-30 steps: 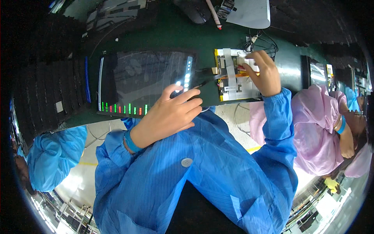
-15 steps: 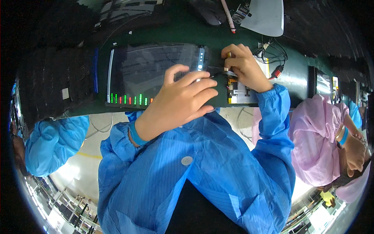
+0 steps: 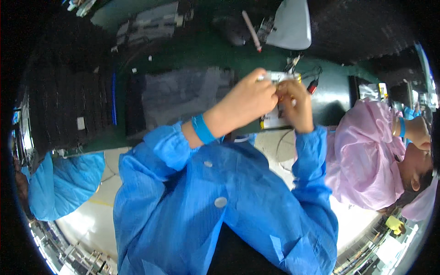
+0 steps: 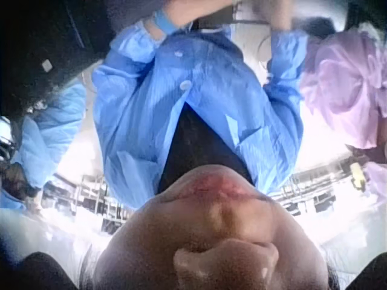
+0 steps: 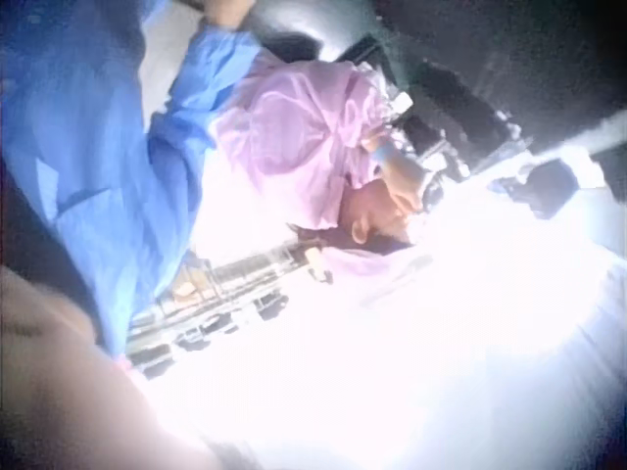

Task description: The person tests tablet screens by connecting them to testing cables, interacting with the displays by hand, peeling protective film, and disconnecting the cables before sorting the tablets.

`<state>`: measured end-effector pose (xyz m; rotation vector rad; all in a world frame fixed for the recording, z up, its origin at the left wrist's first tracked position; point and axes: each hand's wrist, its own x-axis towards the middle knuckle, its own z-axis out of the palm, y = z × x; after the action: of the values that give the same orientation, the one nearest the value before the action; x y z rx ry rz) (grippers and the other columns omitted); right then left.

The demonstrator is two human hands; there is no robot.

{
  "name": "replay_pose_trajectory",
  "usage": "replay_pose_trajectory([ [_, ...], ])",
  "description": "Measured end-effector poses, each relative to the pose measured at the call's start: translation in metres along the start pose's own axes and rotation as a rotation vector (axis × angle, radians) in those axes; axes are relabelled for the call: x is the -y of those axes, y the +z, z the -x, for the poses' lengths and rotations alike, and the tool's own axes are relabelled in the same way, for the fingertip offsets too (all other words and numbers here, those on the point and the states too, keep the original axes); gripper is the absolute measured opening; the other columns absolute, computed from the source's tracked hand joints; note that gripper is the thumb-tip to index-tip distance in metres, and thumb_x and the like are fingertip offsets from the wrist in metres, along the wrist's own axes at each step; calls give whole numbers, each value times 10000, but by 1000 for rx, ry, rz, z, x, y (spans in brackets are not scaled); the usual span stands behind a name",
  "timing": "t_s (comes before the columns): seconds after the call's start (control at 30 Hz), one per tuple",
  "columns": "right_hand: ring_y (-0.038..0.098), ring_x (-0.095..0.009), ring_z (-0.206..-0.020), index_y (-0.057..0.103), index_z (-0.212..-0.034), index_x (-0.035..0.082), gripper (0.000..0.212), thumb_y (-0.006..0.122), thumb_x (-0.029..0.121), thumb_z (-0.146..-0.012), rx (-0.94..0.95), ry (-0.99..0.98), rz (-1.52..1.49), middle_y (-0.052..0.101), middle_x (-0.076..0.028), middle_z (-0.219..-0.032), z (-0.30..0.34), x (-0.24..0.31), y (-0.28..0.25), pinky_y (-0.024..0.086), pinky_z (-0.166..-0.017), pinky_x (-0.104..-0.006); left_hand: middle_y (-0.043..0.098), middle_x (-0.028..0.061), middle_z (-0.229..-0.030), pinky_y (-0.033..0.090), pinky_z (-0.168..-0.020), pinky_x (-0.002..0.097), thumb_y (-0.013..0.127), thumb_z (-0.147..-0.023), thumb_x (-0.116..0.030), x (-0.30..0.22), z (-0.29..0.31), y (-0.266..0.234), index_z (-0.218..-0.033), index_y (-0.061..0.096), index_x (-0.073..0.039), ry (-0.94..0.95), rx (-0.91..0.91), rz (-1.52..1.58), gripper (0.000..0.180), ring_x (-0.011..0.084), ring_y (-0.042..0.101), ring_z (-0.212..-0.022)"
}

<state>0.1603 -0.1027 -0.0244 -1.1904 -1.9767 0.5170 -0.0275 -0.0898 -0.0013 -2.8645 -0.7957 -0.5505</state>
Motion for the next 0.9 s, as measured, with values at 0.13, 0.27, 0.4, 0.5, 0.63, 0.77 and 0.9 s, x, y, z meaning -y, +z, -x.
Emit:
replay_pose_trajectory([
  [0.13,548,-329,-957,606,-861,21,237,547,-97,-664,-57,-12,115,594,-138,-1053,28,4,11,439,-836,-383,593,28,-764,411,-953,366,561,-741,-148,-1,-1,13,-713,611,-100,77,-104,-114,75,168,589,-831],
  [0.27,550,-320,-903,606,-853,19,211,586,-61,-658,-87,-120,278,611,-123,-1027,32,7,19,421,-801,-395,559,16,-702,382,-1016,380,565,-722,-143,0,0,13,-683,627,-98,146,-172,-195,86,159,570,-787],
  [0.4,577,-313,-896,616,-836,29,213,606,-43,-635,-86,-123,289,626,-111,-1006,34,10,22,439,-785,-395,566,9,-692,374,-1035,404,575,-699,-135,4,1,17,-675,652,-91,204,-262,-249,92,157,576,-800],
  [0.5,595,-308,-909,639,-846,46,247,597,-47,-622,-96,-122,316,634,-100,-991,37,11,22,459,-779,-391,565,-1,-673,354,-1063,415,579,-689,-127,7,2,21,-668,660,-95,238,-272,-230,90,149,577,-795],
  [0.63,595,-297,-895,647,-857,54,266,595,-48,-617,-125,-129,365,638,-84,-969,39,11,23,462,-767,-385,562,-10,-653,327,-1093,425,584,-682,-122,10,4,19,-652,665,-109,266,-256,-224,87,137,577,-787],
  [0.77,593,-294,-889,646,-856,53,265,596,-45,-616,-127,-128,404,639,-81,-961,39,14,25,461,-767,-383,569,-6,-663,331,-1091,427,583,-678,-122,9,4,16,-646,667,-108,265,-272,-233,90,137,576,-796],
  [0.9,590,-292,-891,644,-856,51,265,599,-43,-612,-117,-129,410,633,-86,-970,39,17,25,459,-772,-382,578,-2,-673,333,-1089,426,585,-673,-122,7,5,16,-645,671,-106,228,-272,-248,92,140,578,-810],
])
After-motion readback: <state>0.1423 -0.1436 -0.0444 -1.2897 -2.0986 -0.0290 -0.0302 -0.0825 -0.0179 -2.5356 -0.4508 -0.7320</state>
